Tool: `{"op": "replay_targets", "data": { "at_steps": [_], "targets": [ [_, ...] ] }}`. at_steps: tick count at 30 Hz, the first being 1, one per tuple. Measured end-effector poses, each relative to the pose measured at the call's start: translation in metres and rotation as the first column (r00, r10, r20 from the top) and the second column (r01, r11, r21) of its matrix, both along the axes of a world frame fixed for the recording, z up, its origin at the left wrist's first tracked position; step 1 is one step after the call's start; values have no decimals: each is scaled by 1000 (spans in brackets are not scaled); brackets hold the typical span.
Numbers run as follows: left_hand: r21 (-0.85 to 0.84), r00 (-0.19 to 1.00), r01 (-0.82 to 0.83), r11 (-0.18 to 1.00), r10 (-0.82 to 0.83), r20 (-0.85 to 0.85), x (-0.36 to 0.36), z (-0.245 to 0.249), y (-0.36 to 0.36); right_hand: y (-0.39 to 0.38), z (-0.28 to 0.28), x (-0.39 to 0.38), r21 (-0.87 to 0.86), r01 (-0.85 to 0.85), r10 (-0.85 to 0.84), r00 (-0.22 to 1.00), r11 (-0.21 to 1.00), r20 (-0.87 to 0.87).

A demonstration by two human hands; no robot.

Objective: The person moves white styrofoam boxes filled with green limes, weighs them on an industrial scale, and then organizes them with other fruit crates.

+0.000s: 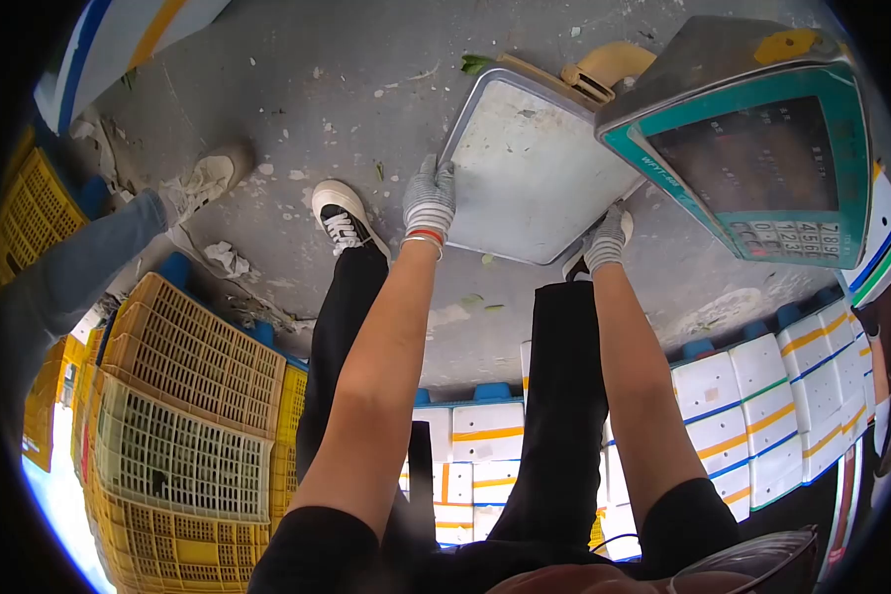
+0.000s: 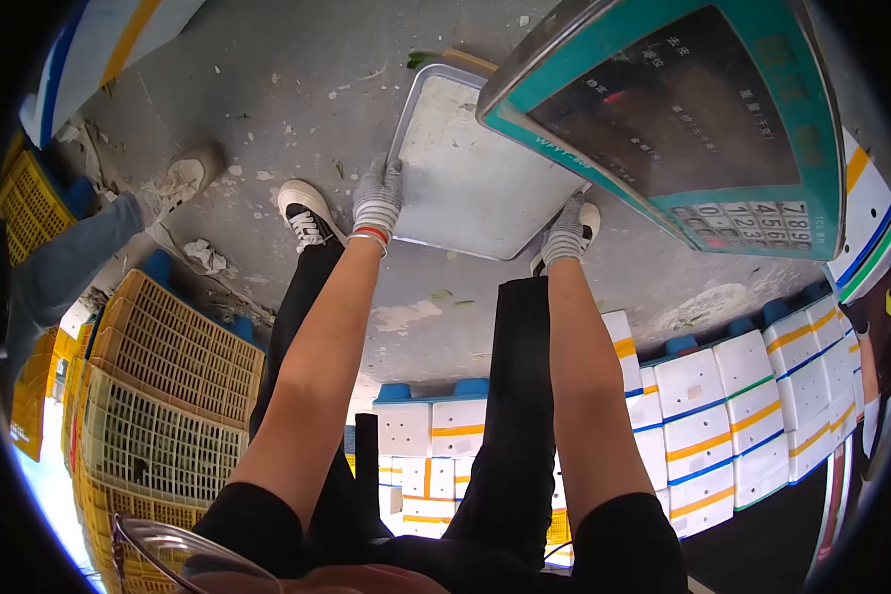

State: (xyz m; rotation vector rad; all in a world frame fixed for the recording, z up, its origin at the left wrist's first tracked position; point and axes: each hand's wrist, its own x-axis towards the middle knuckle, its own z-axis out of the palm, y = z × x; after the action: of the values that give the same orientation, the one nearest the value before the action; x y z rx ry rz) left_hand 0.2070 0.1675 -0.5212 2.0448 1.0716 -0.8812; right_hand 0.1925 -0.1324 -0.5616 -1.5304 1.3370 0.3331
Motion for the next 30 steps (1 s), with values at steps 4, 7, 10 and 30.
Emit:
{"op": "replay_targets", "data": {
  "at_steps": [4, 7, 10, 30],
  "targets": [
    [71, 992, 78, 994, -85, 94, 18, 22, 3, 23, 28, 31, -18, 246, -245, 955, 969, -168],
    [-10, 997, 67, 998, -67, 30, 16, 26, 8, 14, 27, 25, -18, 194, -194, 965, 981, -177],
    [44, 990, 111, 993, -114, 79, 19, 37, 10, -5, 3, 13, 110, 124, -114, 989, 986, -91],
    [79, 934, 346, 935, -336, -120, 3, 21, 5, -48, -29, -4, -21, -401, 383, 888, 916, -254]
  ]
}}
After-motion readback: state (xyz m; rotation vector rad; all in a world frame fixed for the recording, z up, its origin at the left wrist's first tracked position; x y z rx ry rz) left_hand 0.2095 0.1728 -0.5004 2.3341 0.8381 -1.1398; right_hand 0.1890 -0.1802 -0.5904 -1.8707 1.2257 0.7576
